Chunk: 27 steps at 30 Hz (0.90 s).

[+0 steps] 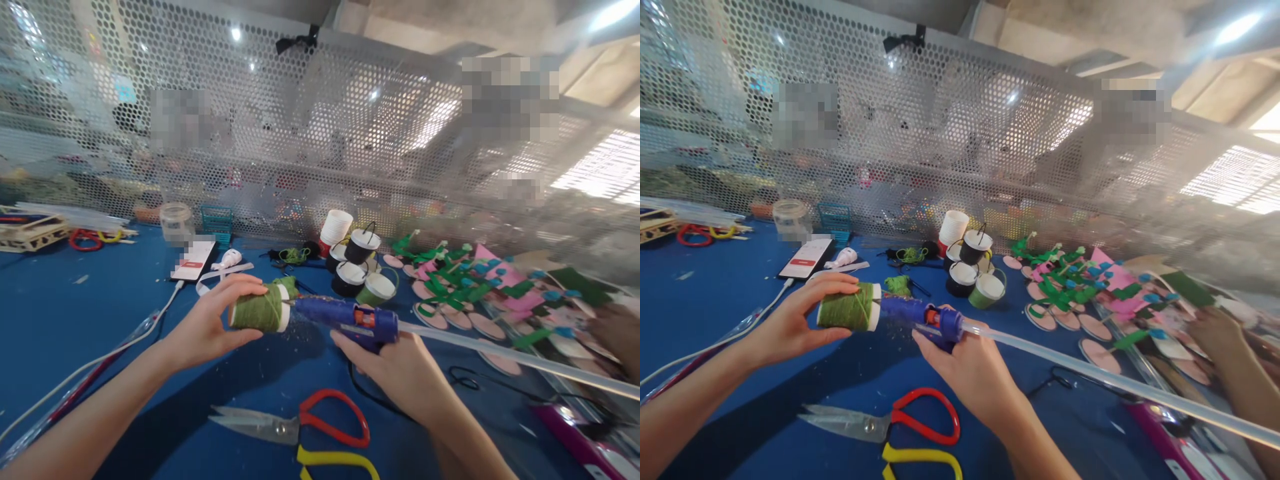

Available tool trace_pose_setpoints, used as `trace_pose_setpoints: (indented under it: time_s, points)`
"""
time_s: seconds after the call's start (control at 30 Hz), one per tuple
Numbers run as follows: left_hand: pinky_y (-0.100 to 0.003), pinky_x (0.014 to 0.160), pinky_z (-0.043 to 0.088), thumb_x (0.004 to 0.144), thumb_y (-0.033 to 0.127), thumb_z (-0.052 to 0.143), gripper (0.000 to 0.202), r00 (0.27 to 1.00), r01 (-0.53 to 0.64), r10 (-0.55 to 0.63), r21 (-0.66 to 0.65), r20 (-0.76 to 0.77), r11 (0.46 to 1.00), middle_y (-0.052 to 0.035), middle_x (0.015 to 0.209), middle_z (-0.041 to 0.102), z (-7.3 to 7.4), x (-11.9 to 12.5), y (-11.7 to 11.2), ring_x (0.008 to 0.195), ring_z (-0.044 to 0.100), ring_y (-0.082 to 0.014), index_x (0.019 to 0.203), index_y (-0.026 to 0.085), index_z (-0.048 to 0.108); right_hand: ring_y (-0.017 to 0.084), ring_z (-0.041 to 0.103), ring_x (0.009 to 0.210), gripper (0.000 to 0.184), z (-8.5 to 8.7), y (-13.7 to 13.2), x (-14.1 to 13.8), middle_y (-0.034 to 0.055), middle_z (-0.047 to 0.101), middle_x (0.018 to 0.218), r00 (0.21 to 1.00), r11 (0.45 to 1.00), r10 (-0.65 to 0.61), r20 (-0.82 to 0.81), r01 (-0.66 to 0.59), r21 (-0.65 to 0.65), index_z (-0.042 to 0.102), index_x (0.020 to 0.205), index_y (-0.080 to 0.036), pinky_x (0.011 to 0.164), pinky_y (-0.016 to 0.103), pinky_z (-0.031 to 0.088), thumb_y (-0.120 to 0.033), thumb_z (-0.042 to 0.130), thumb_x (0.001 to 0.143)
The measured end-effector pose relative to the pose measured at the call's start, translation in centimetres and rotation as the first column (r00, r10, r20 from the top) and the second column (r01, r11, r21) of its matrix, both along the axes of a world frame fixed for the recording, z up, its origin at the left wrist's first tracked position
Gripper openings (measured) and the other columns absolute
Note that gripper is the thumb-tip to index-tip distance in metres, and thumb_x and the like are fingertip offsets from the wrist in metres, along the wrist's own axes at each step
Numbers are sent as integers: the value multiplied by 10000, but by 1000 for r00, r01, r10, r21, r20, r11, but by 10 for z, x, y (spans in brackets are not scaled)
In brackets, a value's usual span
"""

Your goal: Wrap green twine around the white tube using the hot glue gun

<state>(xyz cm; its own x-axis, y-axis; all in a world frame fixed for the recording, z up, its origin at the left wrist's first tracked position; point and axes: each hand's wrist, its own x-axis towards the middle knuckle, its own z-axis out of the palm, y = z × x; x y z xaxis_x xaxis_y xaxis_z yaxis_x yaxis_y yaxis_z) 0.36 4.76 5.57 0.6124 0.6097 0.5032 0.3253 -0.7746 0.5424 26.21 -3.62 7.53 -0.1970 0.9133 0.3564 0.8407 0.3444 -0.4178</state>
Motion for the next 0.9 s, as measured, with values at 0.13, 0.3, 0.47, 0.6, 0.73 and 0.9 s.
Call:
trace_pose_setpoints:
  time_s: [0.13,0.3,0.47,0.6,0.73,0.9]
  points:
    - [-428,980,400,762,191,620,392,1000,21,-21,5,-1,1000,-103,1207,503,-2,0,0,1182,451,-239,1127,234,482,192,539,443,255,1,1,0,-18,481,347,1000,1000,2,-6,-2,-7,701,812,-252,518,301,466,-373,483,763]
    - [-403,980,403,779,180,601,386,999,46,-46,7,4,999,-96,1229,482,-4,-1,-1,1195,439,-232,1143,246,487,199,541,429,292,6,2,-5,-7,494,355,1000,1000,-17,-18,17,-5,698,791,-233,508,315,476,-386,450,776]
    - [-428,981,397,772,193,616,388,999,40,-40,5,3,999,-104,1213,493,-2,0,-1,1186,447,-244,1132,237,479,208,595,524,242,10,1,-10,3,532,391,999,1000,-24,-28,24,-5,695,759,-246,534,299,489,-327,467,769]
    - [-452,988,385,751,215,641,406,1000,-11,11,-8,10,1000,-110,1199,503,-1,0,0,1165,463,-251,1122,227,478,232,621,597,264,9,-1,-10,8,502,361,999,999,35,36,-36,31,717,750,-270,577,319,493,-238,455,741]
    - [-450,992,380,742,230,645,402,999,-47,47,-42,12,998,-102,1179,515,0,0,-1,1156,467,-247,1110,226,483,216,623,601,222,12,-2,-14,26,583,458,997,998,46,57,-48,28,708,742,-267,565,295,493,-245,487,748]
    - [-455,982,381,726,261,651,408,995,-92,94,-117,16,989,-97,1160,517,0,1,0,1145,465,-256,1096,216,486,177,588,502,229,13,-6,-16,20,630,511,997,999,13,75,-16,40,674,735,-235,496,260,474,-300,460,789]
